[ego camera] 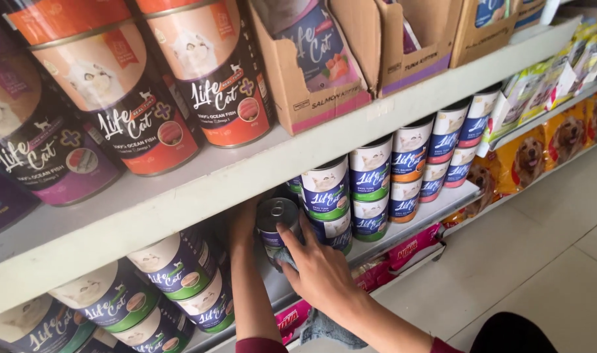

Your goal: Wipe down canned cat food on the grocery store shelves using a cloth.

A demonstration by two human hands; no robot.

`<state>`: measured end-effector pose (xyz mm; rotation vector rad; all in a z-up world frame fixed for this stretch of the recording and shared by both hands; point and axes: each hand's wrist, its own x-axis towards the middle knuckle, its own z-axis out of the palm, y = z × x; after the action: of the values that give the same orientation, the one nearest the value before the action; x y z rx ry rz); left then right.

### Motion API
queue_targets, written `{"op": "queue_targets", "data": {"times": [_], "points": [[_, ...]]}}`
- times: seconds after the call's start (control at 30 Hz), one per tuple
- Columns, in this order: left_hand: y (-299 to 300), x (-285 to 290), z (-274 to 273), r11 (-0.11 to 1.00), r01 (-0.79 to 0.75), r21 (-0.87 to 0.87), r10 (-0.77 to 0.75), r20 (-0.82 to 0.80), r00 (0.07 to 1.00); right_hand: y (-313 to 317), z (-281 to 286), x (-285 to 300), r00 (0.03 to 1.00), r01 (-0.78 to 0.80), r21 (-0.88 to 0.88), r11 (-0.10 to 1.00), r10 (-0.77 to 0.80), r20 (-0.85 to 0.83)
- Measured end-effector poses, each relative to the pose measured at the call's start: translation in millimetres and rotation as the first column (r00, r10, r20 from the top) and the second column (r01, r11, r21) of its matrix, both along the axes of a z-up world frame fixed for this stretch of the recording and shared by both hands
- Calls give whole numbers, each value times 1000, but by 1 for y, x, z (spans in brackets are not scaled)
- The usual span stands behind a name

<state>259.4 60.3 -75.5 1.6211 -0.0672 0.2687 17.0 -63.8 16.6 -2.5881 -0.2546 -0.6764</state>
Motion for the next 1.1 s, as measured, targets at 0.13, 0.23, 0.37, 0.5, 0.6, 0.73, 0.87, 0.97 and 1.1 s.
{"op": "queue_targets", "data": {"times": [0.13,0.23,0.37,0.5,0.6,0.73,0.87,0.97,1.1], "points": [[6,83,-73,969,-50,243,-15,261,965,2,-7,4,999,7,-48,999,-9,-44],[4,122,-92,743,-343,574,-81,586,806,4,-4,5,990,1,-51,999,-8,-139],[-1,144,-115,720,-488,493,-115,779,616,1,-4,6,991,-16,-56,998,8,-134],[6,130,-103,695,-427,578,-143,694,706,0,-5,5,994,-37,-35,999,33,-105],[17,127,-112,799,-119,589,-160,399,903,-1,-1,4,990,-34,-27,999,30,-141],[13,71,-70,849,71,523,-194,184,964,-5,-9,6,982,-21,-37,999,14,-187],[2,-43,3,994,-76,-79,88,171,981,-12,-8,1,986,-17,37,999,23,-162],[11,-84,5,974,-14,-227,62,208,976,-13,0,-7,976,-20,72,997,35,-214],[10,-134,33,925,361,-116,-355,70,932,-21,-3,-13,985,-164,244,956,146,91]]}}
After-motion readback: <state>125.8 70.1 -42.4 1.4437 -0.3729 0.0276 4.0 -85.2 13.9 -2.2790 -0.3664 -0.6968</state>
